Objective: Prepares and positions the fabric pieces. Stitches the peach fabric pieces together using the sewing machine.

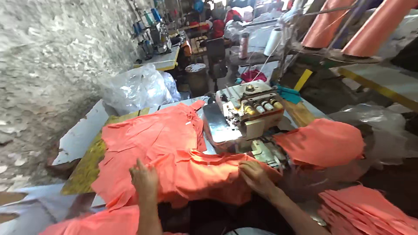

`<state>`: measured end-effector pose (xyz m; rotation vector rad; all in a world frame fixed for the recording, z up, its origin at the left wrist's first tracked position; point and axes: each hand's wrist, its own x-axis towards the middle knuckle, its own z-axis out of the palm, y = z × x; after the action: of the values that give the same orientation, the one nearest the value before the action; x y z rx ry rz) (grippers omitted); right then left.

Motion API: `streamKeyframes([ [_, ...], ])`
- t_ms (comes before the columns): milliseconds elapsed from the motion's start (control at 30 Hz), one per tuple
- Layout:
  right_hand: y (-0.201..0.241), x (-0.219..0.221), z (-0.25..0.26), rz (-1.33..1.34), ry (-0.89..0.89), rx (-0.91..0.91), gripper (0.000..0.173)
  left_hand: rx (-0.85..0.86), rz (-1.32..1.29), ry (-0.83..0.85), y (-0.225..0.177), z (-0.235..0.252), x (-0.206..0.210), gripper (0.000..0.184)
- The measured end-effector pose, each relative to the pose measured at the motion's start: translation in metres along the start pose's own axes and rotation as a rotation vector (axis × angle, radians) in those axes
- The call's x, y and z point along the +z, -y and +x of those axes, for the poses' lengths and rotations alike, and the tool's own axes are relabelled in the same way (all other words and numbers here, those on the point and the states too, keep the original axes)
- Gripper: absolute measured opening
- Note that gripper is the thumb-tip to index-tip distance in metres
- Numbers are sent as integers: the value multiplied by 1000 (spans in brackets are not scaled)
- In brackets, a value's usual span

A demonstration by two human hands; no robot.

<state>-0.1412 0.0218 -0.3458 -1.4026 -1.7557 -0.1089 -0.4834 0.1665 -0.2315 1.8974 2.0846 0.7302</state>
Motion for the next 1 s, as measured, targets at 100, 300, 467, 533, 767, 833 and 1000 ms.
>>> streamKeyframes([
  [100,3,-17,14,100,-5,121,20,423,-110,-75,-19,-2,10,26],
  [300,4,-53,48,75,173,483,15,621,-47,390,-25,15,46,23],
  [467,14,-54,67,66,344,540,19,577,-31,356,-15,12,62,17],
  [533,11,-46,75,13,400,578,25,571,-31,340,-16,11,65,17],
  [767,33,-76,81,244,548,432,19,816,-129,-30,-30,3,-44,19],
  [833,45,-109,90,387,593,319,17,910,-217,-189,-26,-14,-106,23],
  [1000,77,-175,140,-24,-62,-258,17,1046,-661,63,21,-49,-206,17],
])
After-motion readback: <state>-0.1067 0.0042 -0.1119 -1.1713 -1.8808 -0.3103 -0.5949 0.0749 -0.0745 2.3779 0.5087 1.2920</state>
